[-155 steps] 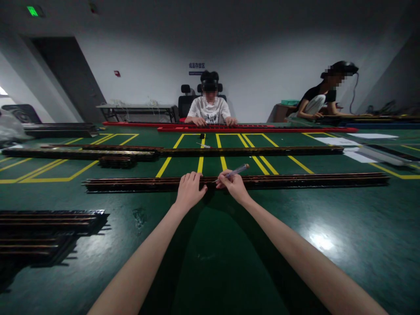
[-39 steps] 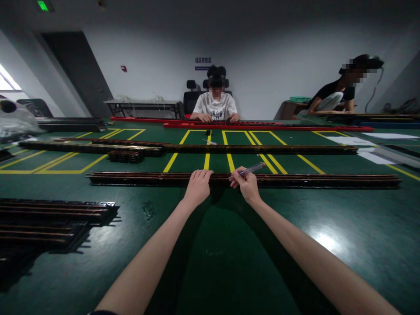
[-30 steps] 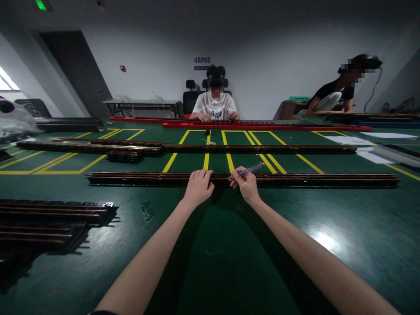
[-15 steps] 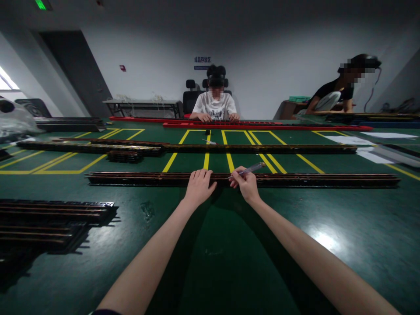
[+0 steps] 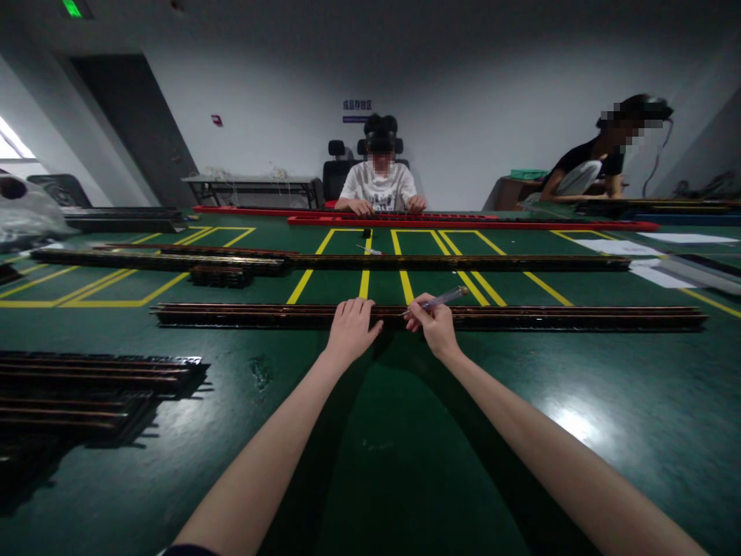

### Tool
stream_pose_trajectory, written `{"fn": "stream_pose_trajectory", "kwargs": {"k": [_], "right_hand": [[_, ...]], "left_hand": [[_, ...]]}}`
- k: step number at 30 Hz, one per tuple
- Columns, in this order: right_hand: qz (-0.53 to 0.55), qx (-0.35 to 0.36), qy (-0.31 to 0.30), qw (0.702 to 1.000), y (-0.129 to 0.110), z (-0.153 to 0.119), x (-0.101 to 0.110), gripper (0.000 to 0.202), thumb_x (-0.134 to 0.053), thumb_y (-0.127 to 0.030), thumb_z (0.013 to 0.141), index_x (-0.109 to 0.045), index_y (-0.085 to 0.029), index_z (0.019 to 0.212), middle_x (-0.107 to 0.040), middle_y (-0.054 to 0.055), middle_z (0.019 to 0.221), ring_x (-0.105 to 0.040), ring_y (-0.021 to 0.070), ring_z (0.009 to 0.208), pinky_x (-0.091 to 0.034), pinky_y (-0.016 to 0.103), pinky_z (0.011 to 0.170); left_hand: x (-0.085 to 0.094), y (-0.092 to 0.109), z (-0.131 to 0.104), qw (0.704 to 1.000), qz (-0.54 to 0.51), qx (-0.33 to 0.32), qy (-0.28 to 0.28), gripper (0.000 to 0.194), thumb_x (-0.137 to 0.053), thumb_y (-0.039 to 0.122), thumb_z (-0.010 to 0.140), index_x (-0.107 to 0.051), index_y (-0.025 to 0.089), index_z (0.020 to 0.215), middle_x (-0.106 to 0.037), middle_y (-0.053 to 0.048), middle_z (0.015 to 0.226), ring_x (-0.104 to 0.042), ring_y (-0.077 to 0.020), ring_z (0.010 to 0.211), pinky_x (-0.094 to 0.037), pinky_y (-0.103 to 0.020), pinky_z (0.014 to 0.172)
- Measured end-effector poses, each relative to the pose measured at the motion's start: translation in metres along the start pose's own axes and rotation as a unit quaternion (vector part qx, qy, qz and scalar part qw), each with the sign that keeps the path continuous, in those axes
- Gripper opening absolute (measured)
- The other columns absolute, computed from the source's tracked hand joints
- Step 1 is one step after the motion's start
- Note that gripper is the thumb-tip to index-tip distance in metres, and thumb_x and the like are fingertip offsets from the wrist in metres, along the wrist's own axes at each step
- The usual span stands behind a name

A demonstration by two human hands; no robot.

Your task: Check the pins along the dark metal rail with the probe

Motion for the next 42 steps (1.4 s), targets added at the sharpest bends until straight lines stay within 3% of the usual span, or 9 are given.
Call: {"fn": "stream_pose_trajectory", "kwargs": {"k": [15, 28, 42], "right_hand": [[-0.002, 0.003, -0.009, 1.0, 0.002, 0.0, -0.001, 0.02, -0.06, -0.035, 0.078, -0.056, -0.017, 0.069, -0.061, 0.0, 0.059, -0.056, 0.0099, 0.045, -0.044, 0.02, 0.041], [-0.031, 0.019, 0.048, 0.998, -0.006, -0.004, 0.009, 0.022, -0.059, -0.034, 0.079, -0.055, -0.017, 0.067, -0.059, 0.0, 0.056, -0.054, 0.0103, 0.042, -0.043, 0.021, 0.039], [-0.029, 0.002, -0.008, 1.0, -0.002, -0.002, -0.002, 0.026, -0.06, -0.042, 0.078, -0.055, -0.017, 0.07, -0.061, 0.001, 0.06, -0.059, 0.0116, 0.047, -0.045, 0.02, 0.039]], "left_hand": [[0.003, 0.003, -0.002, 0.999, 0.026, 0.001, 0.025, 0.034, -0.044, 0.032, 0.087, -0.056, 0.01, 0.11, -0.062, -0.013, 0.109, -0.054, -0.0245, 0.104, -0.039, -0.041, 0.095], [0.003, 0.003, -0.002, 0.999, 0.03, -0.005, 0.036, 0.034, -0.044, 0.031, 0.087, -0.057, 0.01, 0.11, -0.062, -0.012, 0.108, -0.054, -0.0249, 0.103, -0.038, -0.042, 0.096], [0.004, 0.003, -0.004, 0.999, 0.03, 0.001, 0.037, 0.034, -0.039, 0.025, 0.087, -0.055, 0.013, 0.115, -0.061, -0.012, 0.115, -0.052, -0.0259, 0.108, -0.036, -0.046, 0.099]]}}
Point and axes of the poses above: each hand's wrist, its own z-axis towards the middle knuckle, its own x-axis out of the back of the hand, y = z × x, the point moved 9 cm from there along z, towards the middle knuckle
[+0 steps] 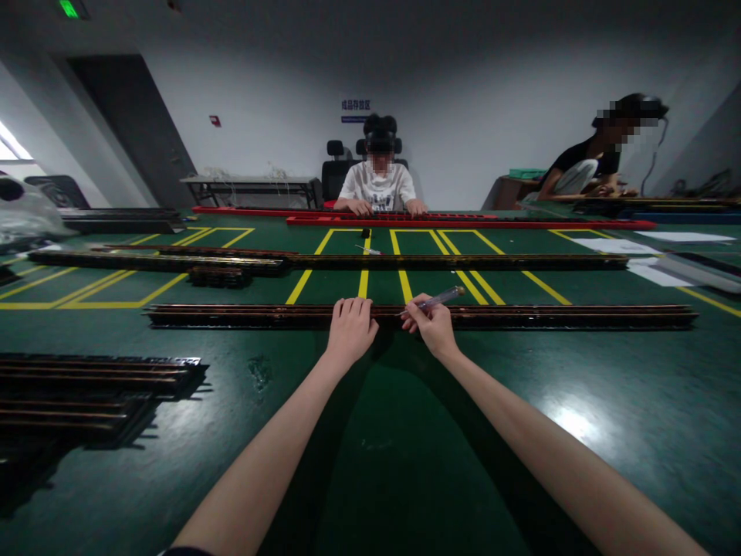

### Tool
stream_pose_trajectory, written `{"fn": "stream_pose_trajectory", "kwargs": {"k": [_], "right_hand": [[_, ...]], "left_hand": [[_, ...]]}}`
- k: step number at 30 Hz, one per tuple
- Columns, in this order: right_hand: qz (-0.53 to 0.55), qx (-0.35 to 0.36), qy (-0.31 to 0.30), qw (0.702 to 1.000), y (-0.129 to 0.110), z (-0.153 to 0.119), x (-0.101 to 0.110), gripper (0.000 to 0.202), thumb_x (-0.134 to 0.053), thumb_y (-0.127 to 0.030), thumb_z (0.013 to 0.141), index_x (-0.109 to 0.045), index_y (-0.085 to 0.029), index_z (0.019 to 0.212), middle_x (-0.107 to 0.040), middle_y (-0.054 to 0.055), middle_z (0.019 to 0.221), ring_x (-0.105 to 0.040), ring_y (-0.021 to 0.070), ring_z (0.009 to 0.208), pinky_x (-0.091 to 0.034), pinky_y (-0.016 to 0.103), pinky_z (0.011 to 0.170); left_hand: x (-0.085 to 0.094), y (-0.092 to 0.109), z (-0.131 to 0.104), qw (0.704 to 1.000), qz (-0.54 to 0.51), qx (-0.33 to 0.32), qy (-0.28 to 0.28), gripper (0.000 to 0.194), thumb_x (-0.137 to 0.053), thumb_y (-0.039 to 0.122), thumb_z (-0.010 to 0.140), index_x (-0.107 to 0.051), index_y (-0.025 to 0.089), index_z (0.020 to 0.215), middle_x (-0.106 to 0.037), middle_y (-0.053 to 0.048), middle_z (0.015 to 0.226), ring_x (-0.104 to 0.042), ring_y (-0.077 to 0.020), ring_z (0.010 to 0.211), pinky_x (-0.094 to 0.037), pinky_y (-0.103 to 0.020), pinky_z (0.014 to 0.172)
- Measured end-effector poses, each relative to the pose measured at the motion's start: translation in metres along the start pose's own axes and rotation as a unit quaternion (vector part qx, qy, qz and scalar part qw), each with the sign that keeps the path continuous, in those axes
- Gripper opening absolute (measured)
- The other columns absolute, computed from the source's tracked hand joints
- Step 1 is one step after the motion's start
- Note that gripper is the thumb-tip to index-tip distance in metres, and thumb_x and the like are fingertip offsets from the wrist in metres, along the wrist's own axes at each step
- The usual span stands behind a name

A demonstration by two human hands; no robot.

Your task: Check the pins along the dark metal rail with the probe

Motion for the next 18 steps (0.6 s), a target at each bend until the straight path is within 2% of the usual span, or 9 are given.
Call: {"fn": "stream_pose_trajectory", "kwargs": {"k": [9, 18], "right_hand": [[0.007, -0.009, 0.0, 1.0, -0.001, 0.0006, -0.0011, 0.027, -0.062, -0.042, 0.076, -0.055, -0.017, 0.071, -0.062, 0.003, 0.061, -0.06, 0.0123, 0.047, -0.044, 0.02, 0.039], [-0.004, -0.001, -0.006, 1.0, -0.0039, 0.0001, -0.0014, 0.031, -0.061, -0.047, 0.077, -0.056, -0.017, 0.072, -0.063, 0.003, 0.064, -0.06, 0.0121, 0.049, -0.046, 0.021, 0.04]], "left_hand": [[0.0019, 0.004, -0.0004, 1.0, 0.01, -0.011, 0.007, 0.036, -0.038, 0.019, 0.086, -0.056, 0.013, 0.117, -0.061, -0.012, 0.117, -0.051, -0.0248, 0.111, -0.033, -0.045, 0.103], [0.0036, 0.0005, -0.0006, 1.0, 0.016, 0.002, 0.001, 0.043, -0.035, 0.005, 0.081, -0.056, 0.013, 0.118, -0.06, -0.012, 0.12, -0.051, -0.0242, 0.115, -0.033, -0.047, 0.105]]}}
Point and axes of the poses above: each hand's wrist, its own z-axis towards the middle knuckle, its own x-axis out of the back of the hand, y = z × x, the point moved 9 cm from there along z, towards the middle knuckle
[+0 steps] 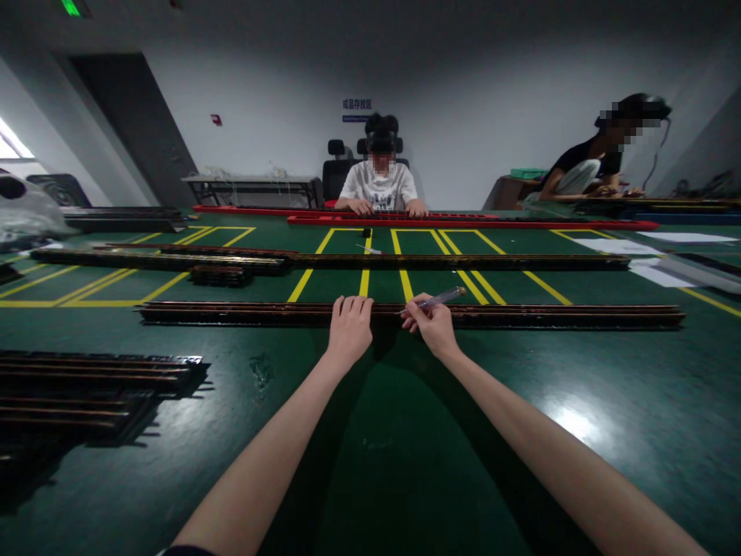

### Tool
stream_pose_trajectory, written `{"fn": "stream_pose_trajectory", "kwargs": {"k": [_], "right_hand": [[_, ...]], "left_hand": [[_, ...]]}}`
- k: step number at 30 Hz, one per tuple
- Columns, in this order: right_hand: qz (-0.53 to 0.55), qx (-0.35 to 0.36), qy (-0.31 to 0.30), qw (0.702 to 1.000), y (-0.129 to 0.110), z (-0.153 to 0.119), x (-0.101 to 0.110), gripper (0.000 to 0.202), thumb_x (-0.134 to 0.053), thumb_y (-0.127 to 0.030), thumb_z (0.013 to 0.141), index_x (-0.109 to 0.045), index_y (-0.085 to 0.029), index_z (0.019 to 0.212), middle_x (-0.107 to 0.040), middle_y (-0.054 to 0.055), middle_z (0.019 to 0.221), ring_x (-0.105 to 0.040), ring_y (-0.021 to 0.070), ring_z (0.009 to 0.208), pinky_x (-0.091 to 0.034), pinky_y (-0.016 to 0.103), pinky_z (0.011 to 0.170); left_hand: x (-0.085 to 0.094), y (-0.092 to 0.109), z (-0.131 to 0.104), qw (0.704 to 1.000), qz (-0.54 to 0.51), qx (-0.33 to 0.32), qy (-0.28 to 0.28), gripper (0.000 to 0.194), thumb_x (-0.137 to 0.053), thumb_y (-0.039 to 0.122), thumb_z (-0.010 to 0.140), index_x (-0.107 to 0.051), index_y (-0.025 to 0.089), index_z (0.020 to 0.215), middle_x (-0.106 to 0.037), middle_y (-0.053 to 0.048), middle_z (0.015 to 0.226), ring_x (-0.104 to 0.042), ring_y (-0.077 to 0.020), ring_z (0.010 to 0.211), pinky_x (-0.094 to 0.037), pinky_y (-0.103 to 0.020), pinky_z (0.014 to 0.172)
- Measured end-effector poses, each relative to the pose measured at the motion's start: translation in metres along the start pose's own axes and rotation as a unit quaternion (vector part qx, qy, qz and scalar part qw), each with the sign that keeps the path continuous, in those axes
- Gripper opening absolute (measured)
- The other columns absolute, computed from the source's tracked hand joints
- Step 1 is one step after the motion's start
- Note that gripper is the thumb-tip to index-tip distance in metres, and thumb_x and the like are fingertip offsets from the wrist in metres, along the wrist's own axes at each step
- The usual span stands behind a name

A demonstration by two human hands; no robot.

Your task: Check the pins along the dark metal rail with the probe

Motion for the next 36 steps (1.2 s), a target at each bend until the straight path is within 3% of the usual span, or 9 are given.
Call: {"fn": "stream_pose_trajectory", "kwargs": {"k": [15, 23, 36], "right_hand": [[-0.009, 0.009, 0.013, 1.0, -0.001, -0.001, 0.004, 0.029, -0.058, -0.046, 0.078, -0.055, -0.017, 0.072, -0.061, 0.002, 0.064, -0.058, 0.0112, 0.049, -0.045, 0.021, 0.041], [-0.003, -0.003, 0.021, 1.0, 0.002, 0.0, 0.004, 0.029, -0.06, -0.045, 0.077, -0.055, -0.018, 0.069, -0.061, 0.001, 0.06, -0.057, 0.011, 0.046, -0.043, 0.021, 0.04], [-0.003, 0.003, 0.074, 0.997, -0.001, -0.003, 0.016, 0.03, -0.058, -0.046, 0.078, -0.054, -0.018, 0.067, -0.06, 0.002, 0.06, -0.056, 0.0116, 0.045, -0.044, 0.022, 0.04]], "left_hand": [[-0.008, -0.006, 0.001, 0.997, -0.062, 0.001, -0.043, 0.048, -0.032, 0.004, 0.081, -0.051, 0.014, 0.124, -0.058, -0.009, 0.125, -0.048, -0.0197, 0.121, -0.03, -0.042, 0.108], [-0.007, -0.005, 0.001, 0.997, -0.064, 0.001, -0.032, 0.045, -0.036, 0.009, 0.081, -0.053, 0.017, 0.122, -0.06, -0.01, 0.123, -0.05, -0.0217, 0.117, -0.032, -0.045, 0.106], [-0.01, -0.007, 0.001, 0.996, -0.074, 0.003, -0.045, 0.043, -0.033, 0.013, 0.085, -0.052, 0.015, 0.124, -0.058, -0.009, 0.126, -0.049, -0.0208, 0.12, -0.032, -0.045, 0.107]]}}
Point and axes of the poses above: each hand's wrist, its own z-axis towards the middle knuckle, its own x-axis out of the back of the hand, y = z × x, the point moved 9 cm from there along z, towards the middle knuckle
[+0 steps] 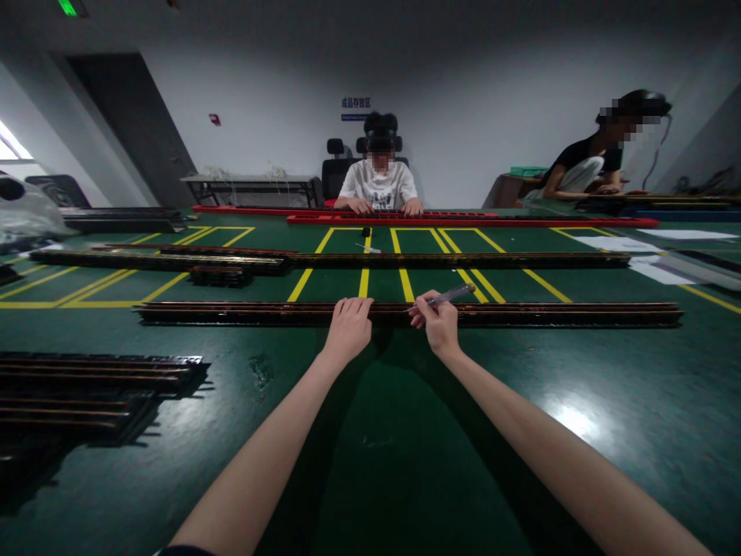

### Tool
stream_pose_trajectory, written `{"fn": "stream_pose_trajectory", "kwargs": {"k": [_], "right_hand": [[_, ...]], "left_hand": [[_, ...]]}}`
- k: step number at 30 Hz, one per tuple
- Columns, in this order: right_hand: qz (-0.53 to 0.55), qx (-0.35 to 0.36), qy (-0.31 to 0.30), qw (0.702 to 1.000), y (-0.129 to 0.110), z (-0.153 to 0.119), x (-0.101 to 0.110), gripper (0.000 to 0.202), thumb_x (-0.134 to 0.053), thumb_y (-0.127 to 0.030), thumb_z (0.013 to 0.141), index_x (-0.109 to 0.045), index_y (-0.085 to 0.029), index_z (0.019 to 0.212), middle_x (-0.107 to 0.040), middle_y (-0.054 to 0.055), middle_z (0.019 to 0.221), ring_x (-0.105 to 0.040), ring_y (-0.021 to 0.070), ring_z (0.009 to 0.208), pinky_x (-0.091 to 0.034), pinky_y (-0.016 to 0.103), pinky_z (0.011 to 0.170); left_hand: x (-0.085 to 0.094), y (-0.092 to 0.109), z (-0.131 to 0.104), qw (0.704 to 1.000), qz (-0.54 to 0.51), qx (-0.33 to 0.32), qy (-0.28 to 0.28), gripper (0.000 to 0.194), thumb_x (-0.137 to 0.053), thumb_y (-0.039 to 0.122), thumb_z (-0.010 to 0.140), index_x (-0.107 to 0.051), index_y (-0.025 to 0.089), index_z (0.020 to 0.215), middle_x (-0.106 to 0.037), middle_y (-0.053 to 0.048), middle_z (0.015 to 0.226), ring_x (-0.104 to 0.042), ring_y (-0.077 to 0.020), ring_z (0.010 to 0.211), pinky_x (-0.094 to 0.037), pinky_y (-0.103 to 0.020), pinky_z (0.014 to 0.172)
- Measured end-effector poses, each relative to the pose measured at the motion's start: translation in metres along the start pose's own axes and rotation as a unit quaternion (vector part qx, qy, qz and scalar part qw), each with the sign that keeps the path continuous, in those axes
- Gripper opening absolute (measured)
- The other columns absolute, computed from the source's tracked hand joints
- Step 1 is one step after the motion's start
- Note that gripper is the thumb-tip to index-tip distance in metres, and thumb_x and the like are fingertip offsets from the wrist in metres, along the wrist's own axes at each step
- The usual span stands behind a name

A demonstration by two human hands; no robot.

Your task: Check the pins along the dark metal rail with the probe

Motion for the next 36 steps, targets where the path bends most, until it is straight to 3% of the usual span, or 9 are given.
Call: {"fn": "stream_pose_trajectory", "kwargs": {"k": [12, 25, 36], "right_hand": [[0.013, -0.012, -0.015, 1.0, 0.0064, 0.0024, -0.0028, 0.025, -0.059, -0.039, 0.079, -0.053, -0.017, 0.068, -0.058, 0.0, 0.058, -0.055, 0.0102, 0.044, -0.042, 0.02, 0.039], [0.017, -0.023, -0.038, 0.999, 0.0076, 0.005, -0.005, 0.026, -0.06, -0.04, 0.078, -0.05, -0.018, 0.068, -0.058, -0.001, 0.057, -0.053, 0.0092, 0.042, -0.041, 0.02, 0.038], [0.04, -0.027, -0.067, 0.997, 0.0078, 0.0052, -0.0062, 0.026, -0.058, -0.042, 0.08, -0.051, -0.018, 0.071, -0.058, -0.001, 0.061, -0.056, 0.0097, 0.046, -0.044, 0.021, 0.041]], "left_hand": [[0.0008, 0.0002, -0.0002, 1.0, 0.005, -0.003, 0.006, 0.042, -0.033, 0.014, 0.085, -0.052, 0.015, 0.123, -0.059, -0.009, 0.124, -0.049, -0.0204, 0.119, -0.031, -0.043, 0.107], [-0.0004, 0.0046, 0.0078, 0.998, 0.053, 0.033, 0.0, 0.044, -0.039, 0.041, 0.085, -0.056, 0.014, 0.116, -0.058, -0.014, 0.114, -0.052, -0.0274, 0.106, -0.038, -0.044, 0.096], [0.002, 0.0093, 0.0062, 0.996, 0.076, 0.033, 0.037, 0.039, -0.04, 0.035, 0.087, -0.059, 0.013, 0.113, -0.061, -0.014, 0.11, -0.054, -0.027, 0.104, -0.04, -0.044, 0.094]]}}
Point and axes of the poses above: each hand's wrist, its own z-axis towards the middle knuckle, its own x-axis out of the back of the hand, y = z × x, the point moved 9 cm from there along z, towards the middle knuckle
